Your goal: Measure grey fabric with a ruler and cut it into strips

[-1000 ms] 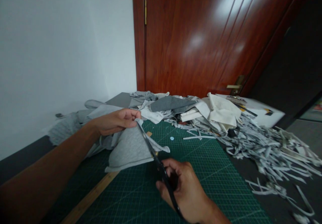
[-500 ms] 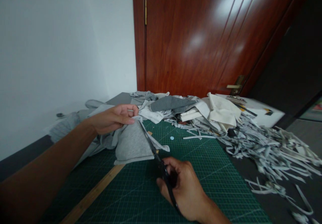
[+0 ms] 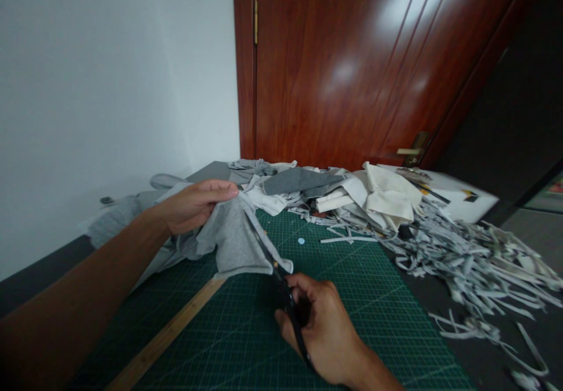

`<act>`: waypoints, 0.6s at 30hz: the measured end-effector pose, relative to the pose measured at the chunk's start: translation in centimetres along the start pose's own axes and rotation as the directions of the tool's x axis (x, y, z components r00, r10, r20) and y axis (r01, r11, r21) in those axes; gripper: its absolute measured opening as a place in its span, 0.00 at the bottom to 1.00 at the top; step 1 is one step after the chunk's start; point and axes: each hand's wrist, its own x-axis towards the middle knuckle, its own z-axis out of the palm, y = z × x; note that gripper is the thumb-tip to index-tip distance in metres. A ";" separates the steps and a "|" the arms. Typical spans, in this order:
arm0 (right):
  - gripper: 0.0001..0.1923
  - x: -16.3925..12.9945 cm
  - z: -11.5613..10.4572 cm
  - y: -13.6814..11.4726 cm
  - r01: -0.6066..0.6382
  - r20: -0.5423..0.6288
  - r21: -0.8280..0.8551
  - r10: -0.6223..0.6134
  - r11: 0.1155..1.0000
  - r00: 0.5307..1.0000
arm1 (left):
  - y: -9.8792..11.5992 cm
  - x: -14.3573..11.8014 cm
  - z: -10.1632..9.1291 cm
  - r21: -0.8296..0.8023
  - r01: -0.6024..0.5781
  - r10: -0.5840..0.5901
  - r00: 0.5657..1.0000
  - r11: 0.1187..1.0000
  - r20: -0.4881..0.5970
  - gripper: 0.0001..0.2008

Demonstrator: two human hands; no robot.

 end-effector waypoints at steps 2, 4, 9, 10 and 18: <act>0.07 -0.1 0.0 0.0 0.003 -0.003 -0.009 -0.003 1.000 1.000 | 0.0 0.0 0.3 -0.022 -0.048 0.048 0.999 0.999 -0.014 0.10; 0.07 -0.1 0.0 0.0 0.011 -0.005 -0.007 -0.011 1.000 1.000 | 0.0 0.0 0.7 -0.041 -0.090 0.090 0.996 0.995 -0.006 0.11; 0.06 0.1 0.1 -0.4 0.004 0.000 0.008 -0.004 1.000 1.000 | -0.2 -0.2 1.4 -0.056 -0.141 0.141 0.990 0.988 0.003 0.14; 0.06 0.2 0.1 -0.4 0.000 0.001 0.009 0.000 1.000 1.000 | -0.3 -0.2 1.5 -0.042 -0.139 0.139 0.990 0.989 0.001 0.15; 0.06 0.0 0.2 -0.3 0.002 0.008 0.018 -0.002 1.000 1.000 | -1.0 0.0 1.6 -0.066 -0.153 0.151 0.988 0.986 -0.034 0.14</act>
